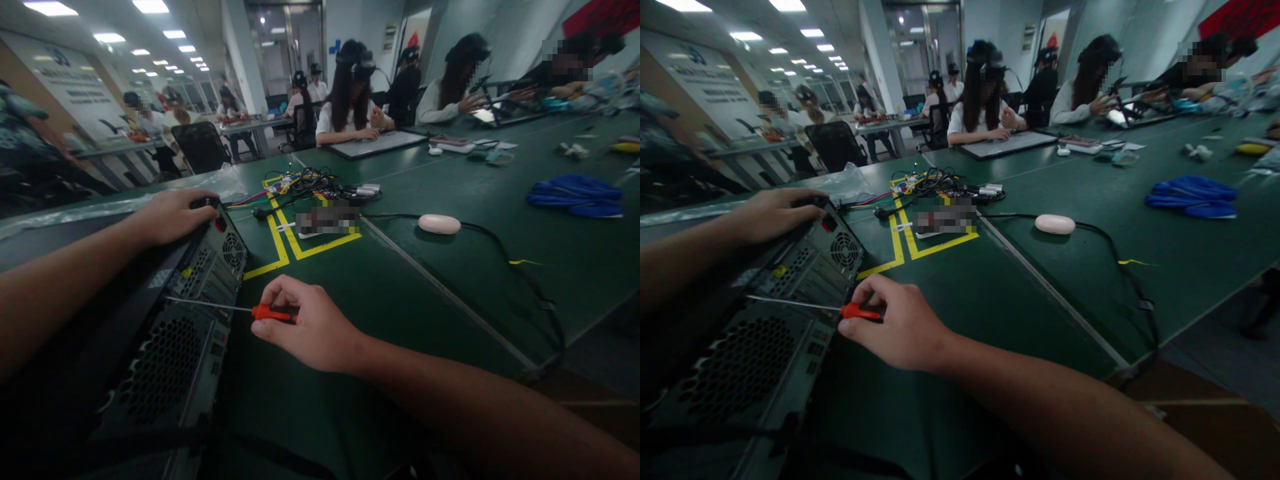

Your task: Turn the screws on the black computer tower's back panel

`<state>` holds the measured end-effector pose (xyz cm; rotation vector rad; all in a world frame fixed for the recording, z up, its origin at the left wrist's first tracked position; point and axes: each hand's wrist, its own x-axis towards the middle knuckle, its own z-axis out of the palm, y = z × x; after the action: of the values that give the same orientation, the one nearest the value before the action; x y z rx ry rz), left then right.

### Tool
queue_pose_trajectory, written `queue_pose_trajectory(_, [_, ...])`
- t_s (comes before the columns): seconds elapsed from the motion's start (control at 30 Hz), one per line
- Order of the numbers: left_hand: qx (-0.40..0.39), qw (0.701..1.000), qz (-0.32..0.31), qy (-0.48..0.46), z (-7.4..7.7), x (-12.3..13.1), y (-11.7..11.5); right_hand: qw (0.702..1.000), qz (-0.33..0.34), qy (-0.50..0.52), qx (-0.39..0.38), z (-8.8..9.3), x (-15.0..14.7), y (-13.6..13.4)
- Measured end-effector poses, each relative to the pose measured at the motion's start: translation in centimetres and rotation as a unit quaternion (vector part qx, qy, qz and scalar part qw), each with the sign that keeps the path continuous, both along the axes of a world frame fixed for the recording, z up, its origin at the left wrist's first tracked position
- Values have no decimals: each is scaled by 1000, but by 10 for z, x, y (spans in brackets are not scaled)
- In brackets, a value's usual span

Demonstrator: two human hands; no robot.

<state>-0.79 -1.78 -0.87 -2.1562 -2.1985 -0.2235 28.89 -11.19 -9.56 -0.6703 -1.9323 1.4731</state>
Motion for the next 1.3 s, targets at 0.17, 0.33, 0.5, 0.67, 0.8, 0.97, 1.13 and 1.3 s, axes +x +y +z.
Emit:
queue_pose_trajectory(0.17, [-5,1000,6,-2,0,1,0,1000,0,-1,-1,0,0,0])
queue_pose_trajectory(0.33, [-4,1000,2,-1,1,2,-1,1000,0,4,-11,1,0,-1])
queue_pose_trajectory(0.5, [-8,1000,10,3,0,1,0,1000,0,-2,-7,1,0,0])
queue_pose_trajectory(0.67, [-6,1000,9,-1,1,2,-1,1000,-2,-8,4,1,0,0])
queue_pose_trajectory(0.8, [-8,1000,12,0,2,3,-2,1000,-4,-6,-4,2,0,0])
queue_pose_trajectory(0.97, [-5,1000,4,4,0,1,0,1000,-16,7,-5,1,-1,0])
queue_pose_trajectory(1.13, [-10,1000,8,1,1,1,0,999,-40,10,11,-1,-2,0])
queue_pose_trajectory(1.3, [-14,1000,10,-4,2,5,-2,999,-35,11,-1,1,-2,1])
